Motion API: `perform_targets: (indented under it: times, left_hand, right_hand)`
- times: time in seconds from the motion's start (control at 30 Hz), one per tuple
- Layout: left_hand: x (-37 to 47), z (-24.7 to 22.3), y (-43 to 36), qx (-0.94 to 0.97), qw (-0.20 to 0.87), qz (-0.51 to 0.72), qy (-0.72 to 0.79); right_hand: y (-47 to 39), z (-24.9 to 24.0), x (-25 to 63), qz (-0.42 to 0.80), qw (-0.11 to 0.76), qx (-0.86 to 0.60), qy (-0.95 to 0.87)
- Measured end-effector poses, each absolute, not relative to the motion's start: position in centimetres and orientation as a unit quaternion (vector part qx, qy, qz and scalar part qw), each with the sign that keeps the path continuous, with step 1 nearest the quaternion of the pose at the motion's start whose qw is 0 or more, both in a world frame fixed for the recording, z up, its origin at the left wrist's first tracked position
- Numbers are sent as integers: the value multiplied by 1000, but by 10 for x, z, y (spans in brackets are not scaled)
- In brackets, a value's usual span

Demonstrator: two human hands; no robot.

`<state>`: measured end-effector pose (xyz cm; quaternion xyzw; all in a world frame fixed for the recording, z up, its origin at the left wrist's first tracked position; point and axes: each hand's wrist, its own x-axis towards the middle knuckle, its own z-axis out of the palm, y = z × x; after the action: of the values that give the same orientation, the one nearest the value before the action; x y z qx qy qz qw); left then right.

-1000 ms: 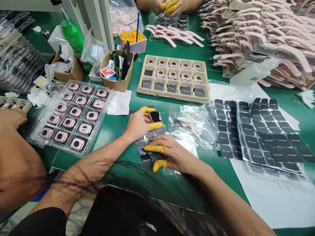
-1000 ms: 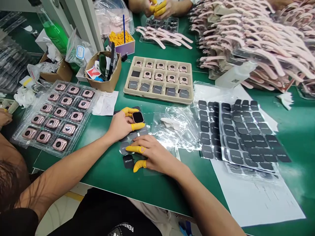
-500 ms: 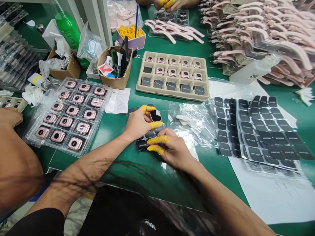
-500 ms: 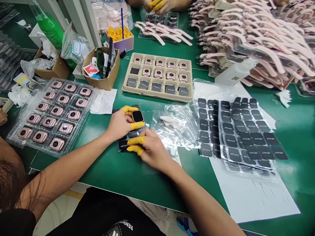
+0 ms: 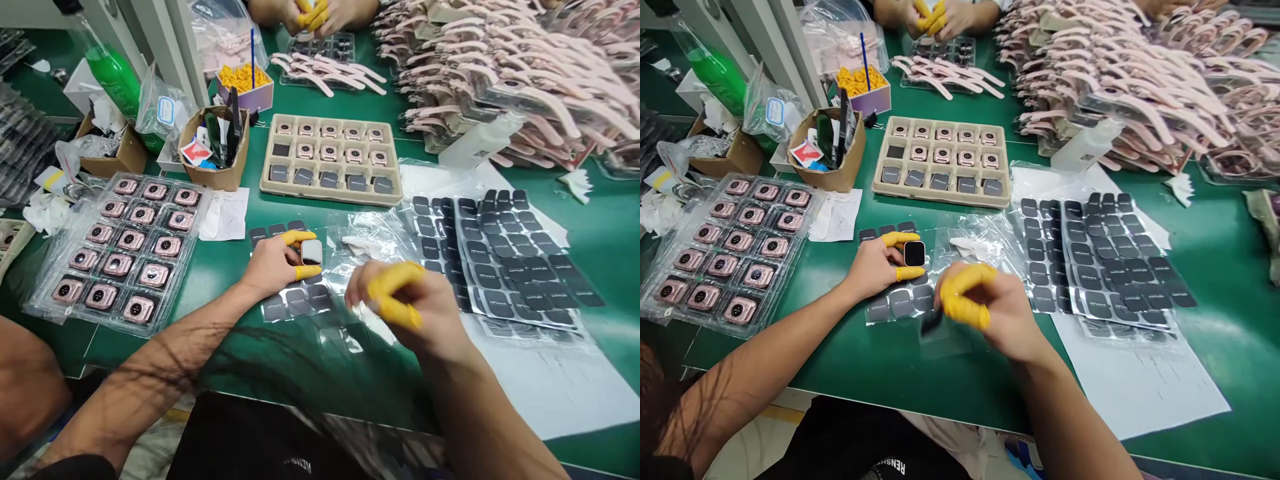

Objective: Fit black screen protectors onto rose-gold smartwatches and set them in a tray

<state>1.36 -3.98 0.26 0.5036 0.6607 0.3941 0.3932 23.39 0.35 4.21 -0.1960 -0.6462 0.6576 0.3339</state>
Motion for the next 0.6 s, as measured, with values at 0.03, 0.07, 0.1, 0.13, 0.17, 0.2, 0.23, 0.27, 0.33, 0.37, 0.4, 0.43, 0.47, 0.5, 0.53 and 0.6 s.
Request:
perform_targets:
  times: [0.03, 0.07, 0.1, 0.13, 0.17, 0.2, 0.23, 0.27, 0.33, 0.37, 0.4, 0.43, 0.47, 0.5, 0.53, 0.6]
  left_hand:
    - [14, 4, -40, 519, 397, 380, 655]
    - [15, 5, -41, 533, 402, 368, 648]
    - [16, 6, -41, 543, 405, 358, 642]
    - [16, 7, -41, 551, 407, 351, 638]
    - [16, 7, -41, 557, 406, 347, 636]
    - [17, 7, -40, 560, 404, 344, 636]
    - [17, 7, -40, 562, 402, 342, 637]
    - [17, 8, -40, 565, 400, 340, 637]
    - [17, 8, -40, 572, 397, 337, 634]
    - [17, 8, -40, 575, 395, 335, 633]
    - [17, 8, -40, 578, 393, 334, 632]
    - [17, 8, -40, 581, 390, 334, 632]
    - [17, 9, -40, 583, 388, 334, 631]
    - [17, 9, -40, 585, 386, 333, 631]
    - [17, 9, -40, 586, 385, 331, 631]
    - [17, 9, -39, 588, 385, 326, 632]
  right_hand:
    - [10, 35, 233, 660, 344, -276, -608]
    - [16, 28, 230, 656, 347, -343, -575]
    - [21, 21, 227, 656, 345, -393, -544]
    - [25, 14, 223, 664, 334, -424, -517]
    - [27, 10, 219, 676, 321, -443, -494]
    - [28, 7, 216, 687, 310, -454, -474]
    - [27, 6, 213, 695, 305, -461, -460]
    - [26, 7, 210, 699, 303, -463, -452]
    - [23, 9, 207, 702, 301, -465, -448]
    - [21, 10, 206, 703, 300, -466, -446]
    - [20, 11, 206, 705, 298, -466, -444]
    - [20, 12, 206, 706, 297, -467, -442]
    - [20, 12, 205, 707, 297, -467, -440]
    - [21, 11, 205, 706, 298, -468, -440]
    - [21, 10, 205, 705, 299, -469, -441]
    - [22, 8, 205, 701, 301, -471, -443]
